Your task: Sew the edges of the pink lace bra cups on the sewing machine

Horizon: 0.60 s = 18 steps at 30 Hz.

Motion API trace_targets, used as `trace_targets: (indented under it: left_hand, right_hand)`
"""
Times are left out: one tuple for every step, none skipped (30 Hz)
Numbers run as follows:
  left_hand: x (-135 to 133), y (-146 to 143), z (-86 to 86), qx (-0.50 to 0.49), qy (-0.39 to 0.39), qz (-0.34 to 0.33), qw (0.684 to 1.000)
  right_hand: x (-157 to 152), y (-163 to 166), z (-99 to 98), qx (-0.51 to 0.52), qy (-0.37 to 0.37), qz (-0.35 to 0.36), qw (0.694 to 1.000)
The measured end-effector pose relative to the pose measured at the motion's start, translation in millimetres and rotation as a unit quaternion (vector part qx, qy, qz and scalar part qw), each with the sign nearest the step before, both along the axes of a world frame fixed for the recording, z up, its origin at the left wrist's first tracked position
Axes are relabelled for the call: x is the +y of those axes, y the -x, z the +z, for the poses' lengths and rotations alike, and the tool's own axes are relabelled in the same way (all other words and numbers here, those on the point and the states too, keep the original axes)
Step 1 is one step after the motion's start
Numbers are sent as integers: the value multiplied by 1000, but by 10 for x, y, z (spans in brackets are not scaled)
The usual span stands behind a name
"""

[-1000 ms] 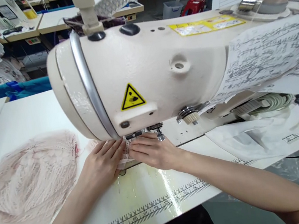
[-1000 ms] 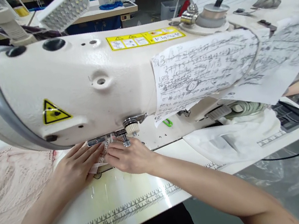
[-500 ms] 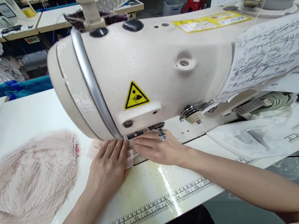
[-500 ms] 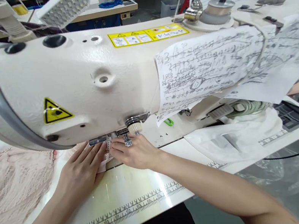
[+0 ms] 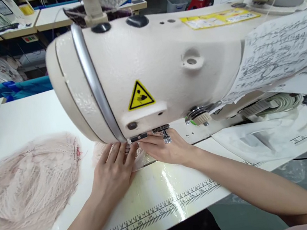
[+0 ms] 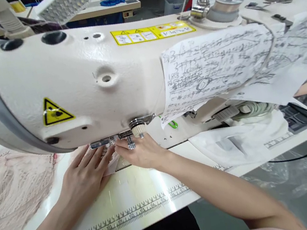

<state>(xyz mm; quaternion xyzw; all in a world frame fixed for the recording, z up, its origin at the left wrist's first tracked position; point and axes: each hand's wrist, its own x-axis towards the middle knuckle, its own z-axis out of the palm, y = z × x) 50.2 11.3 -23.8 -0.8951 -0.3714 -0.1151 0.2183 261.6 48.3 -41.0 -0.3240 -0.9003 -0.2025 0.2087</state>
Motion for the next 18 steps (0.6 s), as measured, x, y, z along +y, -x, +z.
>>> trace_targets:
  left_hand:
    - [0,-7,0,1,1,3,1000]
    - [1,-13,0,1,1,6,1000]
    - [2,-18,0,1,1,9,1000]
    - [4,-22,0,1,0,11,1000]
    - [7,-25,1,1,-1,13,1000]
    - [11,-26,2,2,-1,15,1000]
    - [17,-27,4,3,1,17,1000]
    - [23,-28,6,4,3,19,1000]
    - [30,-28,7,5,7,20,1000]
    - [37,-28,8,4,11,22,1000]
    - [44,-27,9,3,14,25,1000]
    - [50,-26,8,1,17,28,999]
    - [56,-23,7,-2,17,30,999]
    - [61,-18,5,-6,17,32,999]
    - [65,-9,3,-10,16,28,999]
    - [69,3,0,-13,16,19,1000]
    - [74,19,-2,-16,16,2,1000]
    - [80,38,-4,-18,17,-19,1000]
  right_hand:
    - [-4,-1,8,-13,9,-5,1000]
    - [-7,-3,20,-25,22,-8,999]
    - [-10,-6,35,-34,35,-10,999]
    - [-13,-9,53,-42,47,-10,998]
    - [-15,-13,71,-50,57,-12,997]
    - [-16,-16,90,-55,61,-14,996]
    - [-17,-18,108,-59,60,-15,996]
    - [-16,-20,121,-61,55,-16,997]
    - [-15,-20,130,-59,47,-16,997]
    - [-12,-19,132,-55,41,-17,997]
    - [-8,-17,128,-49,37,-16,998]
    - [-2,-15,118,-42,35,-15,998]
    - [6,-12,103,-35,33,-14,999]
    - [16,-9,86,-27,30,-12,999]
    - [25,-6,68,-20,27,-8,999]
    - [34,-2,54,-16,25,-1,1000]
    - [41,2,43,-14,25,7,1000]
    - [45,6,36,-12,26,12,1000]
